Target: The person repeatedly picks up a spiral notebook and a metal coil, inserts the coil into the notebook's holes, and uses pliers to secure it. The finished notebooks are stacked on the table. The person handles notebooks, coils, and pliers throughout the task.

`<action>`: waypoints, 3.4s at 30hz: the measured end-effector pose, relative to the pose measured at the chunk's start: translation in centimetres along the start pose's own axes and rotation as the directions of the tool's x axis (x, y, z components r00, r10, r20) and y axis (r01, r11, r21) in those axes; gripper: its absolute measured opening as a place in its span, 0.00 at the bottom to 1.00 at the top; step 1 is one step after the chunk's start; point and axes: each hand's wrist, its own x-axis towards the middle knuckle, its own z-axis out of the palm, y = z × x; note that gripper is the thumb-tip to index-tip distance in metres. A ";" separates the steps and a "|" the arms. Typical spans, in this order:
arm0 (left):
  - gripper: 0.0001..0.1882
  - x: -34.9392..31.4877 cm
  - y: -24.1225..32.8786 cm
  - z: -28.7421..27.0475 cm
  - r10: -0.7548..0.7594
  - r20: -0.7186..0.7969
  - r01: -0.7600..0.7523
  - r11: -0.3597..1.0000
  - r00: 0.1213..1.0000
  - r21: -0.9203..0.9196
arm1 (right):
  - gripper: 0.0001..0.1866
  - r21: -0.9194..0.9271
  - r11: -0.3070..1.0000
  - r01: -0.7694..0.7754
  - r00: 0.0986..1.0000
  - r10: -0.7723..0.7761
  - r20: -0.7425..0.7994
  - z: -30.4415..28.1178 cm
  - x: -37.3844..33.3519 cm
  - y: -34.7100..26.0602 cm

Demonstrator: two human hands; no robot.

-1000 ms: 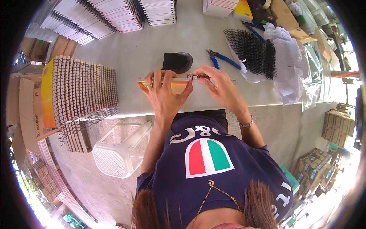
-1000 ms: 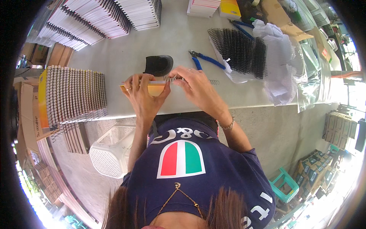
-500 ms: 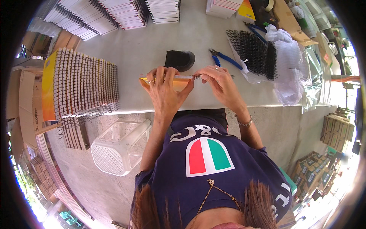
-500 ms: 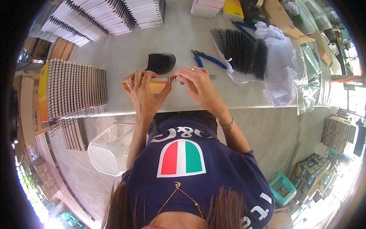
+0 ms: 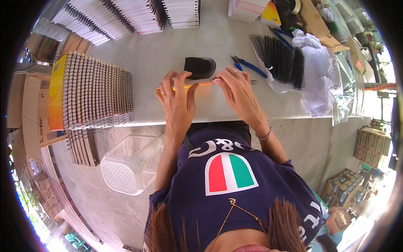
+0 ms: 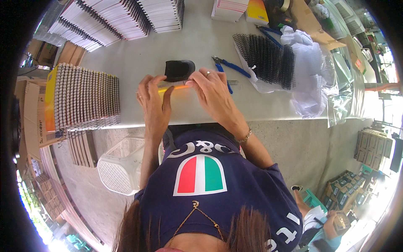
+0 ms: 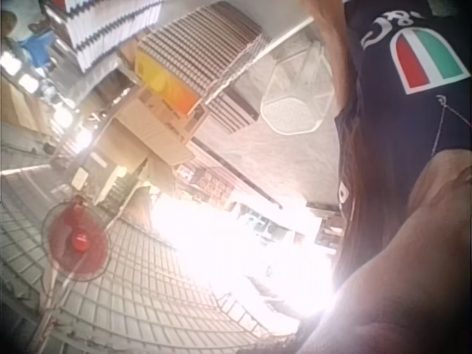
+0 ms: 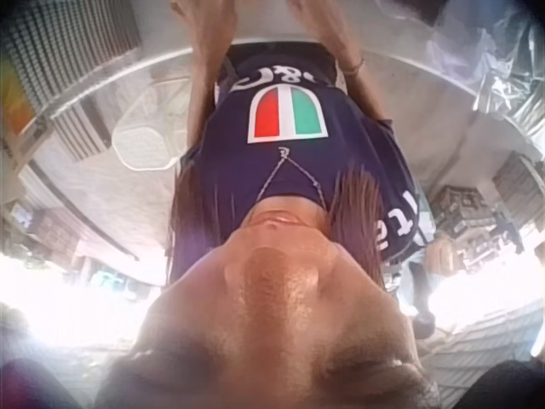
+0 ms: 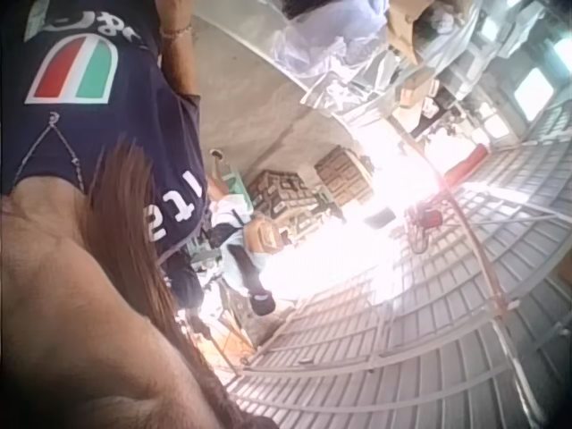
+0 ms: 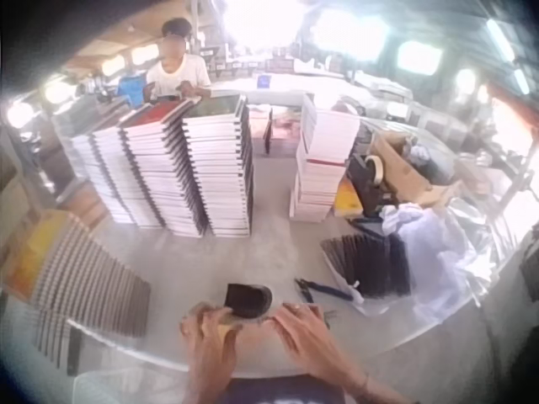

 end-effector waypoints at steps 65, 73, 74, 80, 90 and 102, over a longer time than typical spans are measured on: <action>0.38 -0.6 -7.3 -1.0 -0.010 -0.030 -0.002 0.930 1.000 -0.369 | 0.35 0.610 0.719 -0.332 0.766 -0.171 0.619 -2.6 5.3 -1.0; 0.40 -0.9 -7.8 -0.6 -0.006 -0.040 -0.012 0.904 0.999 -0.428 | 0.33 0.601 0.651 -0.464 0.732 -0.100 0.674 -2.9 5.6 -1.2; 0.40 -0.6 -7.6 -0.8 0.015 -0.045 -0.032 0.917 0.999 -0.398 | 0.33 0.654 0.490 -0.576 0.703 -0.110 0.702 -3.1 5.4 -1.3; 0.41 -1.0 -8.5 0.0 0.037 -0.034 -0.048 0.916 0.999 -0.398 | 0.35 0.632 0.690 -0.352 0.709 -0.244 0.661 -2.7 6.3 -2.0; 0.41 -0.7 -7.7 -0.7 0.000 -0.010 -0.004 0.903 1.000 -0.429 | 0.33 0.558 0.749 -0.357 0.798 -0.065 0.599 0.3 5.8 0.3; 0.42 -0.8 -9.2 -1.3 -0.081 0.307 0.296 0.578 0.948 -0.761 | 0.34 0.654 0.646 -0.392 0.806 -0.102 0.583 0.5 5.4 -0.6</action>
